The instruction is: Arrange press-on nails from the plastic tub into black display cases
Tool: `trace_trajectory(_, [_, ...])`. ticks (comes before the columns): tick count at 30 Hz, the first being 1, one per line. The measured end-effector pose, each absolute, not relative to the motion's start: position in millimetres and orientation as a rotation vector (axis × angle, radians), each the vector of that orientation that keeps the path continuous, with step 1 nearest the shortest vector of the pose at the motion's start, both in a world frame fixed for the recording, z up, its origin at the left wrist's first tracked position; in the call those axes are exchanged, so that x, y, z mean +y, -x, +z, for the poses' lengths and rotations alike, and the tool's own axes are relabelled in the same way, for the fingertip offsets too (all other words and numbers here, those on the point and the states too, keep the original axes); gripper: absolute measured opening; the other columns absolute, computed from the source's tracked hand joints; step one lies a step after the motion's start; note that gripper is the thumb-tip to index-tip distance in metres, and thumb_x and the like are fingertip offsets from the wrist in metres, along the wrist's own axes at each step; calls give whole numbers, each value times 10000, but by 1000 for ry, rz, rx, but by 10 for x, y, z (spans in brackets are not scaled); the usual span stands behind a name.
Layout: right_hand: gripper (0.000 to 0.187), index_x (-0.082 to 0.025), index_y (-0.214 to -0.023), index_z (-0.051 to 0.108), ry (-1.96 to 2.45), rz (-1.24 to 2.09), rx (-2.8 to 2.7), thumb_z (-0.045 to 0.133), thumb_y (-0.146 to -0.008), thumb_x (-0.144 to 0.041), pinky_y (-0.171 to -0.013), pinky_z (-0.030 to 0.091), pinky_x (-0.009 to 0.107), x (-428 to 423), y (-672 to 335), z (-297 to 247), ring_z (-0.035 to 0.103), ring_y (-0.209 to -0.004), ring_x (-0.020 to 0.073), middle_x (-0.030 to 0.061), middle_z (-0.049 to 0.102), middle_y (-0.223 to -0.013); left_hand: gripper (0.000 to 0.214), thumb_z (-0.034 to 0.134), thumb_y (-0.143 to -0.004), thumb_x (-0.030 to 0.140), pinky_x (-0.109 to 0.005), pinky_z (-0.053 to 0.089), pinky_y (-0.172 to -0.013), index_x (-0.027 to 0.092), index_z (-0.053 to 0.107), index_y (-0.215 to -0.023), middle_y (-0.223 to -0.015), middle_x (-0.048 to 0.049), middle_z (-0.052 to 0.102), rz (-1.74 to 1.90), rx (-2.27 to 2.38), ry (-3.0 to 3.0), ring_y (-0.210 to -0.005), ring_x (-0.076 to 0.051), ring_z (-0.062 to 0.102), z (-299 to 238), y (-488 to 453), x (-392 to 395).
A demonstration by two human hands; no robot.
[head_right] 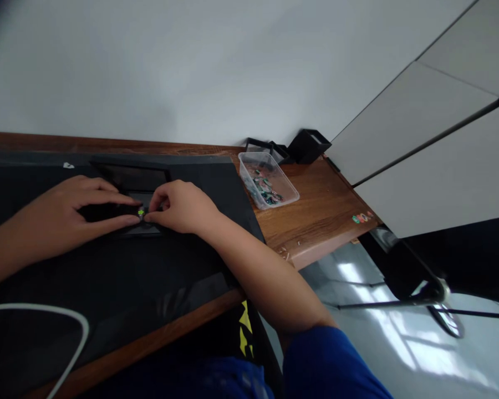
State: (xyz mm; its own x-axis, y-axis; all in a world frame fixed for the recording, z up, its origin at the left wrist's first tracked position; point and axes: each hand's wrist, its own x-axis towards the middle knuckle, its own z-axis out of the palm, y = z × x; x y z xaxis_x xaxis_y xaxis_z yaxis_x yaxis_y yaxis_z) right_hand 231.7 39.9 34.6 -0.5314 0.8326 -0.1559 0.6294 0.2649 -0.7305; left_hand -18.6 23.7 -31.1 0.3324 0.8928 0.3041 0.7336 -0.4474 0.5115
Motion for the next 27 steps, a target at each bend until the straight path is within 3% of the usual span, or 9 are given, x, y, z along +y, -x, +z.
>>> trace_trajectory(3, [183, -162, -829, 709, 1319, 1056, -2264, 878, -847, -230, -656, 361, 254, 395, -2333, 359, 557, -658, 93, -59, 623, -722, 670, 586, -851, 930, -476, 499, -921, 391, 890, -1108, -1035, -58, 768, 786, 1469, -2288, -996, -316, 676, -288, 144, 211])
trace_trajectory(7, [53, -167, -958, 747, 1319, 950, -2303, 758, -913, -193, -696, 368, 263, 398, -2357, 347, 574, -705, 116, -43, 651, -750, 681, 562, -839, 945, -490, 522, -891, 411, 889, -1107, -1001, -64, 764, 773, 1494, -2264, -967, -329, 678, -266, 92, 169])
trace_trajectory(11, [173, -169, -1044, 787, 1316, 896, -2346, 639, -953, -169, -720, 379, 277, 404, -2367, 330, 582, -730, 134, -18, 681, -794, 590, 591, -871, 871, -478, 539, -889, 432, 878, -1141, -1034, -74, 772, 724, 1500, -2269, -984, -332, 688, -254, 84, 159])
trace_trajectory(27, [211, -176, -1125, 854, 1316, 803, -2444, 714, -981, -240, -696, 352, 275, 407, -2334, 316, 567, -722, 129, -9, 691, -790, 566, 566, -931, 771, -405, 520, -884, 351, 885, -1139, -961, -67, 763, 724, 1445, -2358, -945, -290, 691, -197, 51, 179])
